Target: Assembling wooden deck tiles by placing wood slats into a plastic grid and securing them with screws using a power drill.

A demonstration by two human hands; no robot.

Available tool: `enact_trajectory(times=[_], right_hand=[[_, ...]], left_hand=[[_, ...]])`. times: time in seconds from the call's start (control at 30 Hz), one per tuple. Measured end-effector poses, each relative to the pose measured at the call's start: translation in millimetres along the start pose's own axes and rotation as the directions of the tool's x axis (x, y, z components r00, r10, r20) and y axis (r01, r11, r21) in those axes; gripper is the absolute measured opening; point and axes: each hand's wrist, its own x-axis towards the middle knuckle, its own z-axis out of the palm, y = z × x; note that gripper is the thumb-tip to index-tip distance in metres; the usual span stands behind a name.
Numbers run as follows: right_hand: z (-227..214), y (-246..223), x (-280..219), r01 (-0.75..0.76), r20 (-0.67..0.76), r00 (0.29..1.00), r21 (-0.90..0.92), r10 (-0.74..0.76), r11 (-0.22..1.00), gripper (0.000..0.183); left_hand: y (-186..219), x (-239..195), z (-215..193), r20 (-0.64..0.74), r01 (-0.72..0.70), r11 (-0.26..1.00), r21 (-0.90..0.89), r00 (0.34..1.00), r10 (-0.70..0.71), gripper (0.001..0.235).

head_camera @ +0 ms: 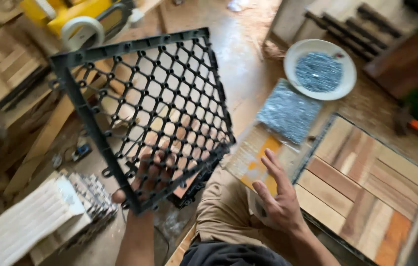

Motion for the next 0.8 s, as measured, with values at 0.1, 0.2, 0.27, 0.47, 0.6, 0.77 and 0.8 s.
enact_trajectory(times=[0.1, 0.2, 0.27, 0.47, 0.6, 0.77, 0.8], right_hand=[[-22, 11, -4, -0.272, -0.041, 0.947, 0.422, 0.318, 0.865, 0.068], [-37, 46, -15, -0.148, -0.062, 0.919, 0.861, 0.39, 0.486, 0.067], [-50, 55, -32, -0.12, -0.093, 0.881, 0.904, 0.463, 0.409, 0.062], [-75, 55, -76, -0.02, -0.088, 0.83, 0.982, 0.551, 0.186, 0.049], [-87, 54, -93, 0.071, -0.091, 0.873, 0.996, 0.48, 0.06, 0.04], [-102, 59, -102, 0.174, -0.215, 0.836, 0.976, 0.506, 0.128, 0.039], [-109, 60, -105, 0.189, -0.244, 0.827, 0.969, 0.507, 0.159, 0.038]], left_hand=[[-10, 28, 29, 0.221, 0.053, 0.969, -0.242, 0.975, 0.002, 0.071], [-28, 43, 67, 0.415, 0.194, 0.867, -0.459, 0.91, 0.016, 0.068], [-42, 43, 89, 0.519, 0.32, 0.76, -0.565, 0.854, 0.026, 0.066], [-67, 38, 134, 0.711, 0.649, 0.328, -0.686, 0.695, 0.111, 0.06], [-32, 32, 156, 0.765, 0.658, 0.501, -0.562, 0.644, 0.013, 0.081], [-37, 53, 174, 0.784, 0.7, 0.474, -0.534, 0.62, -0.032, 0.078], [-42, 58, 175, 0.789, 0.705, 0.487, -0.515, 0.613, -0.053, 0.079]])
